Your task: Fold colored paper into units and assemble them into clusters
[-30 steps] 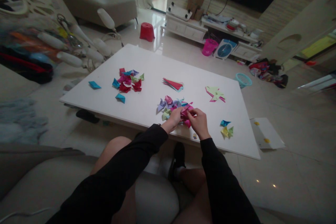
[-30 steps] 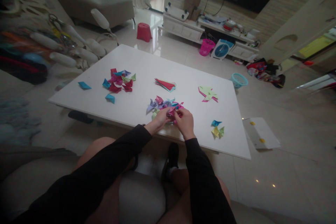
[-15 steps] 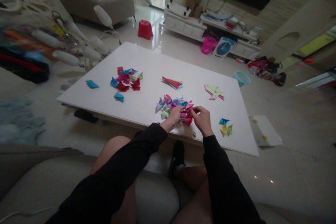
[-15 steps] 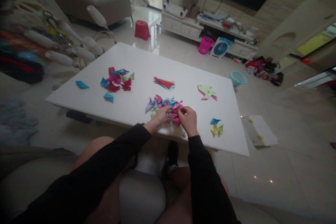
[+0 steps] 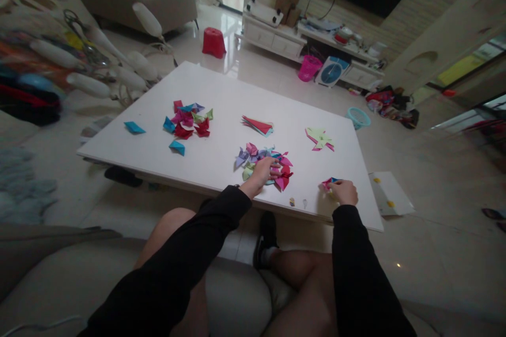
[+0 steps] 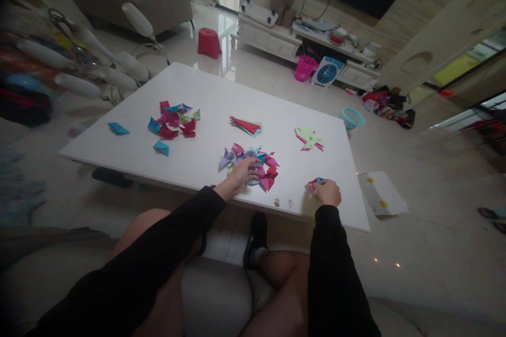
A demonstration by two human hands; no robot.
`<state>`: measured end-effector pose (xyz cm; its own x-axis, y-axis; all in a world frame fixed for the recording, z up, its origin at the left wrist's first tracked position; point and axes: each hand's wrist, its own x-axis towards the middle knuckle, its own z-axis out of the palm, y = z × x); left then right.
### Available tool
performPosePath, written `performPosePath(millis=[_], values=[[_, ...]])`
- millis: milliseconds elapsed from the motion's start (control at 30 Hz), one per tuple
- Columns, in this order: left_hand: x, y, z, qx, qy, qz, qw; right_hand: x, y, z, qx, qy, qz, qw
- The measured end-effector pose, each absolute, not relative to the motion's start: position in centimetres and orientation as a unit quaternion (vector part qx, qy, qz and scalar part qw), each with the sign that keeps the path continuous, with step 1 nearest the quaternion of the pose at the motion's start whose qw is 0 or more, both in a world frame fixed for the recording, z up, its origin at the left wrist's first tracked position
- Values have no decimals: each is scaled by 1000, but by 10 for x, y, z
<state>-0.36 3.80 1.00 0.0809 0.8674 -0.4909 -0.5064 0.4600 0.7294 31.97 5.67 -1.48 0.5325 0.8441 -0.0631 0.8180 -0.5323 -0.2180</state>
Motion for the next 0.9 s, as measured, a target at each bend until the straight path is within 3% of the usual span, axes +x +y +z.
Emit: performPosePath(millis=[300, 500, 667, 733, 900], values=[[-21, 43, 18, 198, 469, 485, 711, 321, 60, -22, -885, -460, 47, 61], [-46, 59, 14, 229, 493, 522, 657, 263, 71, 12, -833, -524, 46, 170], [-127, 78, 4, 365, 594, 530, 482, 210, 75, 31, -771, -590, 91, 221], [-179, 79, -3, 467, 689, 440, 337, 200, 74, 32, -751, -609, 107, 232], [-290, 51, -20, 527, 764, 309, 208, 201, 69, 29, -732, -628, 124, 232]])
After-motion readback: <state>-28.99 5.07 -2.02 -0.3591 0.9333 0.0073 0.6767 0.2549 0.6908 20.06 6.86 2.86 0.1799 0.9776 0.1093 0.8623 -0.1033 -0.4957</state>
